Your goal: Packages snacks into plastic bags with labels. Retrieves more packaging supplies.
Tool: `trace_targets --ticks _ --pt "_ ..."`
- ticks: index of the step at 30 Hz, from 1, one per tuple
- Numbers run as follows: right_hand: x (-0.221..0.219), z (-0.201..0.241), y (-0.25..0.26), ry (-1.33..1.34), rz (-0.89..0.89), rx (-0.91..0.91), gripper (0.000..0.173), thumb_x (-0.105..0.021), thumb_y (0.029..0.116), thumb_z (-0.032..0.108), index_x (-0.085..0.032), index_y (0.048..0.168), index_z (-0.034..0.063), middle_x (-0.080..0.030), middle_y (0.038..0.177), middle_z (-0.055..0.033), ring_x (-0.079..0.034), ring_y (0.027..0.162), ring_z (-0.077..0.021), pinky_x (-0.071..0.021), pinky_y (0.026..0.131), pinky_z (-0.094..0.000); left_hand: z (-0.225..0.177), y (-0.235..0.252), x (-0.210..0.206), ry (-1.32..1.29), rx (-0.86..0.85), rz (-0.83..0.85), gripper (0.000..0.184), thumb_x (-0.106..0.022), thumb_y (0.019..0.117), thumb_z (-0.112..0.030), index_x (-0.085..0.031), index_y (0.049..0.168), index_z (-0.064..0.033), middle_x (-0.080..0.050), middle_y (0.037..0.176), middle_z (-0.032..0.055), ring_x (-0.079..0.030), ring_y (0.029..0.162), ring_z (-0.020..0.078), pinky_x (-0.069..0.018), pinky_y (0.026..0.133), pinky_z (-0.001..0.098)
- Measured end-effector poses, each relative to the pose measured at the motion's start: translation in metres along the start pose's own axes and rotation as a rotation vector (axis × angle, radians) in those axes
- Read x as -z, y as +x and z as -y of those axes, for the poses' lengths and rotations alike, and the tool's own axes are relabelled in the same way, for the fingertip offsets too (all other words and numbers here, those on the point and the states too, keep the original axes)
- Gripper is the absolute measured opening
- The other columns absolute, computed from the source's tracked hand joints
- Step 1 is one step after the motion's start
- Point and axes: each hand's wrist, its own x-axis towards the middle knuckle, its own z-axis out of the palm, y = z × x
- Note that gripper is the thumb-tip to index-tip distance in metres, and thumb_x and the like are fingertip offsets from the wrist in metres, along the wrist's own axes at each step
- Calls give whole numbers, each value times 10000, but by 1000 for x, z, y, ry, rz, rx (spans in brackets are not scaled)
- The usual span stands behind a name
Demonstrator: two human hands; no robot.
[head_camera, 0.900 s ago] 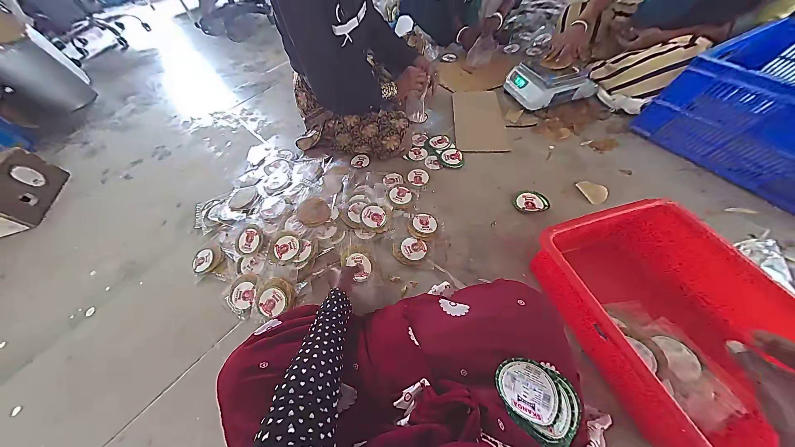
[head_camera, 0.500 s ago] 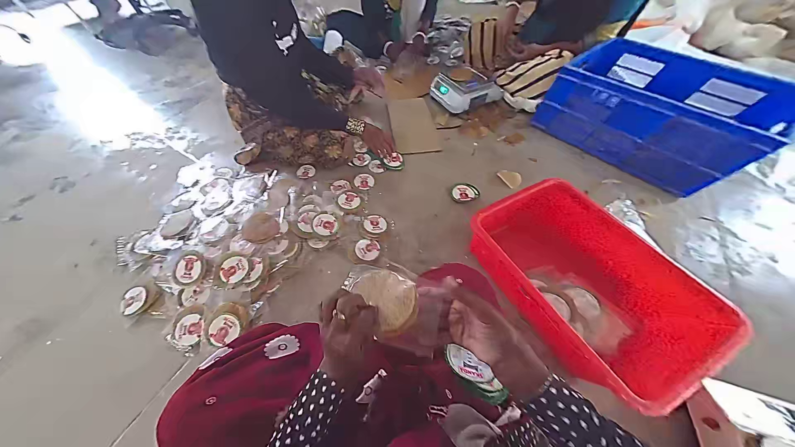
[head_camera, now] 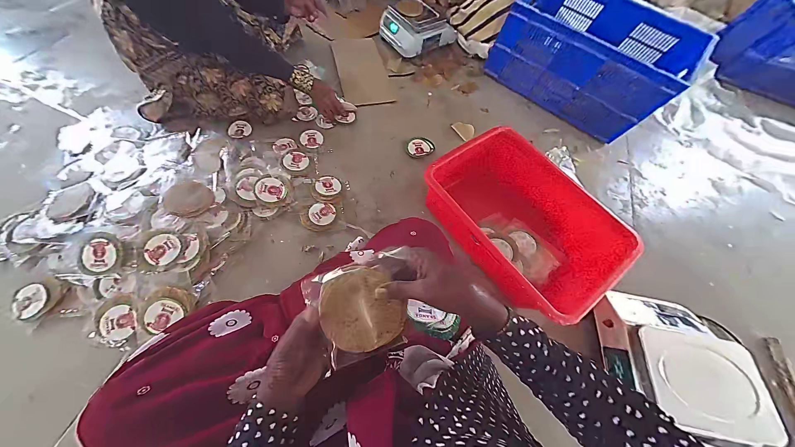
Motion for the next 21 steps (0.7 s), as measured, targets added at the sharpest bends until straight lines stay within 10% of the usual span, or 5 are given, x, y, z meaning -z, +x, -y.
trace_targets --ticks 5,11,21 --pt "17 7 -16 -362 -277 75 424 -636 1014 269 -574 1380 64 -725 1091 -53 -703 917 -117 -601 804 -328 16 -2 -6 -212 70 -175 307 -842 758 -93 -705 1030 -60 -765 928 112 -759 848 184 -649 777 379" --pt "61 -44 -41 -698 -391 -54 271 -816 875 303 -754 1074 129 -720 989 -40 -683 895 -180 -572 801 -445 -4 0 19 -107 -93 -232 420 -886 710 -122 -680 1071 -57 -757 964 119 -755 878 199 -648 789 385" --pt "61 -83 -33 -387 -378 -91 62 -816 855 145 -772 869 103 -691 852 1 -646 803 -75 -541 745 -275 3 1 8 -31 -33 -307 359 -748 779 -27 -646 1122 -48 -749 980 105 -746 885 181 -645 790 377"
